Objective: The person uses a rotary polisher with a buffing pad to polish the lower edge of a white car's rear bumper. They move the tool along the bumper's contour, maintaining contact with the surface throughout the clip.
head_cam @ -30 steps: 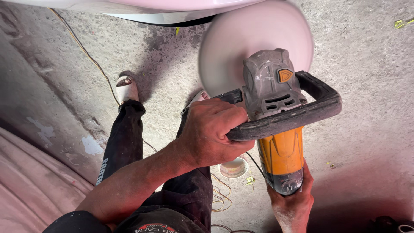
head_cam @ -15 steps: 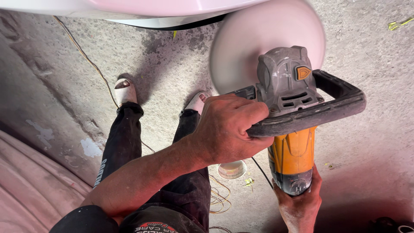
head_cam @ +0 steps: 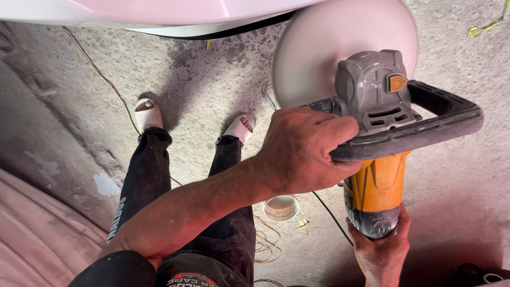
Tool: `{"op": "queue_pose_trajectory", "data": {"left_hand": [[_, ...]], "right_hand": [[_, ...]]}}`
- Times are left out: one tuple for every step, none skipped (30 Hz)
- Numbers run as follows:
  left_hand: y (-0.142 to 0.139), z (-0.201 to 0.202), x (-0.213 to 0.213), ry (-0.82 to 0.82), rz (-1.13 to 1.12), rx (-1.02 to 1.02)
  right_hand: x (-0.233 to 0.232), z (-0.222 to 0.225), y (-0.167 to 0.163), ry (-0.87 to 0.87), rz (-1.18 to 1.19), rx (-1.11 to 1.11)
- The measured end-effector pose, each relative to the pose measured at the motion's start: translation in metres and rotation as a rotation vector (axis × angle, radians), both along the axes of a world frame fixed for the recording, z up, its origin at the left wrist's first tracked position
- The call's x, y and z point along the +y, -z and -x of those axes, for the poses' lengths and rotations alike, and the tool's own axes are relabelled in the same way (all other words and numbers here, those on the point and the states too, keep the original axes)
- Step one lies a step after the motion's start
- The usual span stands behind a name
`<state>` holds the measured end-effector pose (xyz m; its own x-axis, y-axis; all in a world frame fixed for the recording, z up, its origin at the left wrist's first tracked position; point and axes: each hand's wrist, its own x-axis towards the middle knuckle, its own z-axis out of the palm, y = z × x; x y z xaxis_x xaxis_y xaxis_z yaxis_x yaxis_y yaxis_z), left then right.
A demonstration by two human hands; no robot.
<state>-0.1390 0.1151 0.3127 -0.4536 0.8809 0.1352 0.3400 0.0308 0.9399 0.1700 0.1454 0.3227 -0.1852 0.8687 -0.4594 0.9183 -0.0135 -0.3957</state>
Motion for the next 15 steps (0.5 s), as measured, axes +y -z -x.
{"op": "queue_pose_trajectory", "data": {"left_hand": [[0.001,-0.001,0.003,-0.007,-0.004,0.009],[0.002,-0.003,0.006,-0.003,0.0,0.007],[0.003,-0.006,0.011,0.002,0.003,0.006],[0.004,-0.007,0.015,0.007,0.005,0.004],[0.006,-0.009,0.019,-0.002,-0.021,0.012],[0.007,-0.01,0.022,-0.01,-0.047,0.019],[0.008,-0.012,0.025,-0.018,-0.071,0.026],[0.009,-0.014,0.03,-0.016,-0.074,0.016],[0.01,-0.016,0.035,-0.015,-0.074,0.007],[0.011,-0.018,0.04,-0.014,-0.074,-0.003],[0.012,-0.02,0.044,-0.02,-0.078,0.007],[0.012,-0.022,0.048,-0.026,-0.083,0.018],[0.013,-0.024,0.052,-0.031,-0.088,0.028],[0.013,-0.026,0.056,-0.035,-0.071,0.034],[0.013,-0.028,0.06,-0.039,-0.055,0.041]], "right_hand": [[0.002,-0.002,0.0,-0.002,-0.006,0.012],[0.004,-0.004,0.001,-0.004,-0.012,0.024],[0.006,-0.007,0.001,-0.002,-0.015,0.036],[0.009,-0.009,0.002,0.0,-0.019,0.048],[0.012,-0.011,0.002,0.001,-0.024,0.061],[0.015,-0.014,0.002,0.001,-0.031,0.064],[0.018,-0.017,0.002,0.001,-0.036,0.066],[0.021,-0.019,0.003,0.0,-0.042,0.07],[0.025,-0.021,0.004,-0.005,-0.05,0.071],[0.028,-0.024,0.004,-0.009,-0.056,0.071],[0.031,-0.026,0.005,-0.012,-0.063,0.071],[0.034,-0.029,0.006,-0.006,-0.056,0.089],[0.037,-0.031,0.006,0.001,-0.05,0.106],[0.039,-0.034,0.006,0.008,-0.045,0.122],[0.042,-0.036,0.007,0.011,-0.042,0.145]]}}
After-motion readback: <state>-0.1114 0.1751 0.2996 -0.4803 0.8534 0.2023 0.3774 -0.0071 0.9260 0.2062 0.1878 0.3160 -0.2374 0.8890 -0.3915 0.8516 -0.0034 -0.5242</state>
